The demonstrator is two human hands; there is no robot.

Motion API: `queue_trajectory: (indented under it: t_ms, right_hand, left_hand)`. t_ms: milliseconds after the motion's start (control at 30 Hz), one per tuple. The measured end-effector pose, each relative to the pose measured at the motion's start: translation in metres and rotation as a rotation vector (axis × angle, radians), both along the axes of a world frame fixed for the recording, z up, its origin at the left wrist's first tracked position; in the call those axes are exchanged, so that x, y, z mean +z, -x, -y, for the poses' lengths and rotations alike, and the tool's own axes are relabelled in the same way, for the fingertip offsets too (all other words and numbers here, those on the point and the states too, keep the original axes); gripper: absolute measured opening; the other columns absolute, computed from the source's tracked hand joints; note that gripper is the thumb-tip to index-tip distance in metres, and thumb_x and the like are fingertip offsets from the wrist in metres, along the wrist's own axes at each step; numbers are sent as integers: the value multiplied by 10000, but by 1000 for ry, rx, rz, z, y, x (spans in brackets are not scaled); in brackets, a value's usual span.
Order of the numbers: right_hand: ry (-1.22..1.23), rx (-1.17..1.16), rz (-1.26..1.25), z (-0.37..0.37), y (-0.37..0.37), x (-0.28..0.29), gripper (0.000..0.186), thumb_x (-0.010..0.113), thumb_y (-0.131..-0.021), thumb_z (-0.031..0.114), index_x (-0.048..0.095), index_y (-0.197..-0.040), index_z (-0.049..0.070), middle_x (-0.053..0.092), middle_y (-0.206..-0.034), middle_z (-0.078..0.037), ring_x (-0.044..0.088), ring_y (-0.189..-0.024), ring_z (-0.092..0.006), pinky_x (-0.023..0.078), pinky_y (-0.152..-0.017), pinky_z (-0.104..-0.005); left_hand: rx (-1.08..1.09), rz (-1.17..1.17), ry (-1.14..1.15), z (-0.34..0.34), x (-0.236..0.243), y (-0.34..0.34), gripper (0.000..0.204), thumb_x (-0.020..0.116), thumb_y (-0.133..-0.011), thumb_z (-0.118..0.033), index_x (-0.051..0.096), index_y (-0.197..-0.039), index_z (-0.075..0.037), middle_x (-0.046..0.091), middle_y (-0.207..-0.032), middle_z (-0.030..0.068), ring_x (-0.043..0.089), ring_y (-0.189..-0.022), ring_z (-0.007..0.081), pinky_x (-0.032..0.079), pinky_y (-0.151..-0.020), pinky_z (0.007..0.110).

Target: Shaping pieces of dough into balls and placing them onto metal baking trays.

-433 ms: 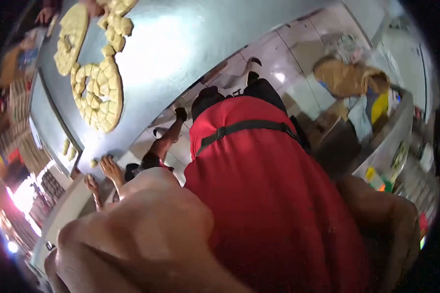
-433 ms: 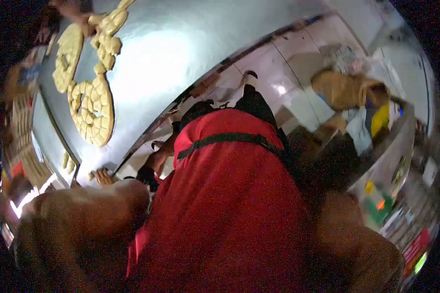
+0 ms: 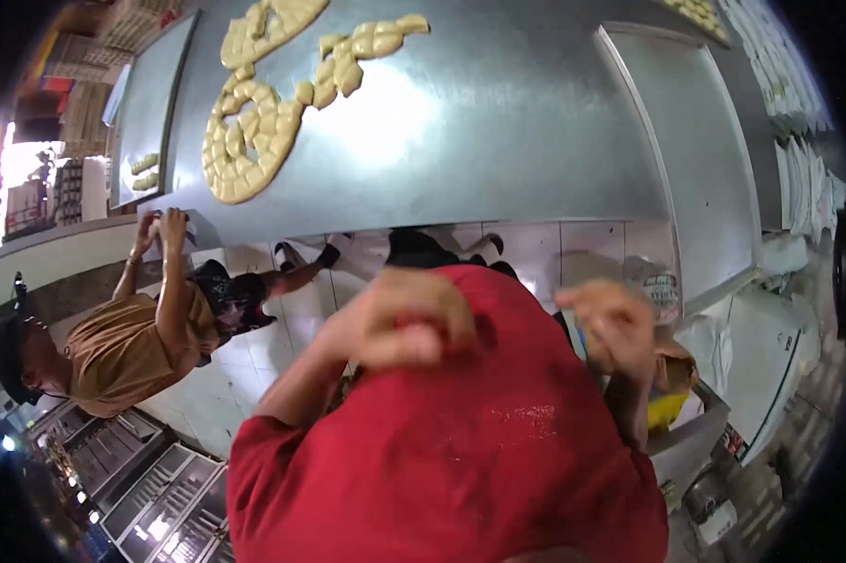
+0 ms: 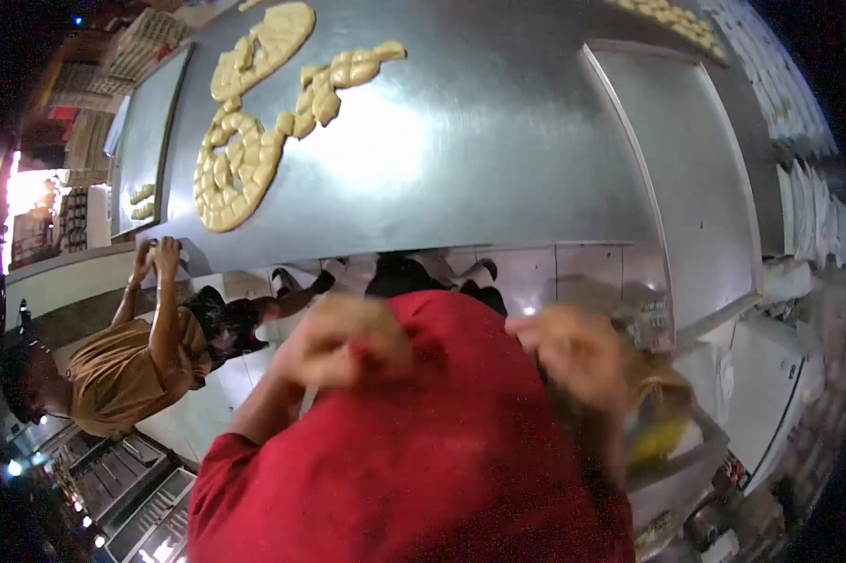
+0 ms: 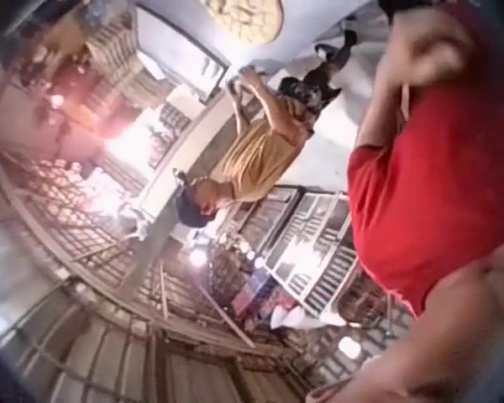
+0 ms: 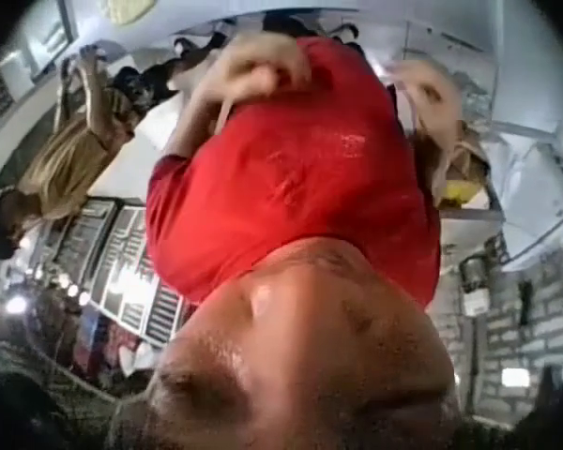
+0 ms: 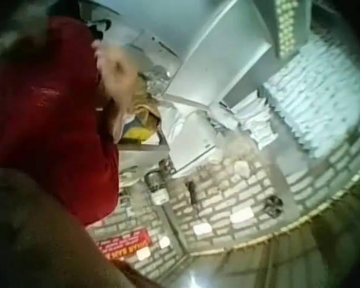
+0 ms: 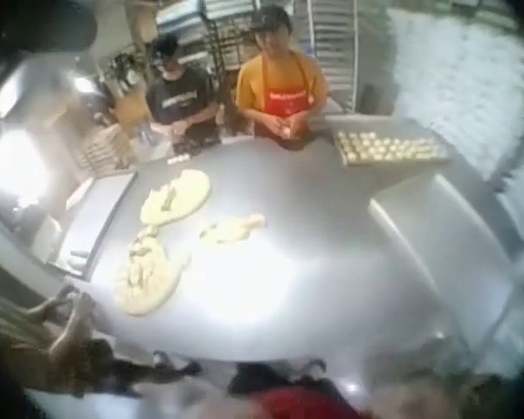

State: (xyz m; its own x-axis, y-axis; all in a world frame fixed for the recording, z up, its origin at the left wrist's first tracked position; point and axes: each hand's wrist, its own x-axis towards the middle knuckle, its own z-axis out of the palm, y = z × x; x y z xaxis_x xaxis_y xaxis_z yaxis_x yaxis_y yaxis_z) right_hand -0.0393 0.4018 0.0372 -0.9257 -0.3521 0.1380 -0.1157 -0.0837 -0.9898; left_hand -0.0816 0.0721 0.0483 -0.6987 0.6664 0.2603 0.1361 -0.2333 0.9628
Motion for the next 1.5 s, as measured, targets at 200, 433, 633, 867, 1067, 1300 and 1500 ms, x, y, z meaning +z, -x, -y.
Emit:
queue_trajectory:
  t_ms: [200, 433, 633, 867, 1067, 1300, 1500]
  right_hand:
    - [-250, -49, 269, 2, 46, -76, 204, 604, -1022, 139, 703, -1105, -19, 726, -1137, -122, 666, -1099, -190, 500, -965, -320]
    - [-555, 21, 209, 27, 87, -75, 239, 586, -1043, 171, 691, -1166, -6, 727, -1095, -89, 666, -1029, -179, 506, -923, -321]
    - [-528, -32, 275, 48, 101, -89, 250, 587, -1045, 185, 685, -1176, -3, 731, -1071, -91, 671, -1002, -182, 513, -902, -326]
    - [-624, 115, 410, 39, 135, -96, 262, 593, -1042, 187, 674, -1185, -17, 731, -1067, -98, 674, -1005, -182, 521, -896, -328]
    - [-636, 326, 371, -6, 182, -122, 289, 589, -1048, 203, 662, -1231, -9, 730, -1065, -98, 676, -995, -164, 534, -888, -323]
    - [-469, 757, 269, 9, 220, -113, 380, 584, -1067, 276, 584, -1329, 1, 704, -1070, -88, 664, -914, -149, 544, -832, -311]
    - [-142, 482, 263, -41, 230, -132, 396, 559, -1077, 304, 536, -1342, 10, 697, -1057, -94, 654, -902, -146, 540, -824, -310]
  left_hand:
    - [524, 271, 651, 60, -144, 61, 270, 681, -989, -191, 671, -1183, -4, 723, -1055, 71, 664, -925, 140, 525, -828, 317]
    - [980, -446, 1134, 143, -205, 201, 356, 680, -914, -165, 647, -1264, -109, 685, -1148, 151, 628, -1076, 350, 487, -925, 481]
    - [893, -829, 1431, 156, -213, 274, 200, 611, -949, -227, 681, -1107, -127, 701, -1002, 125, 627, -1009, 324, 464, -854, 521]
    - [733, -511, 1609, 114, -205, 206, 170, 586, -931, -246, 700, -922, -119, 697, -821, 100, 622, -930, 320, 427, -833, 485]
    - [819, -175, 1225, 1, -163, 49, 206, 662, -969, -220, 707, -1109, -76, 695, -988, 138, 632, -934, 340, 483, -846, 468]
    - [790, 304, 490, -133, -138, 49, 263, 585, -1043, -135, 631, -1271, -12, 604, -1257, 184, 653, -1058, 290, 513, -971, 387]
    - [934, 43, 397, -199, -120, 93, 253, 620, -977, -59, 640, -1224, -7, 630, -1165, 194, 664, -965, 327, 524, -899, 412]
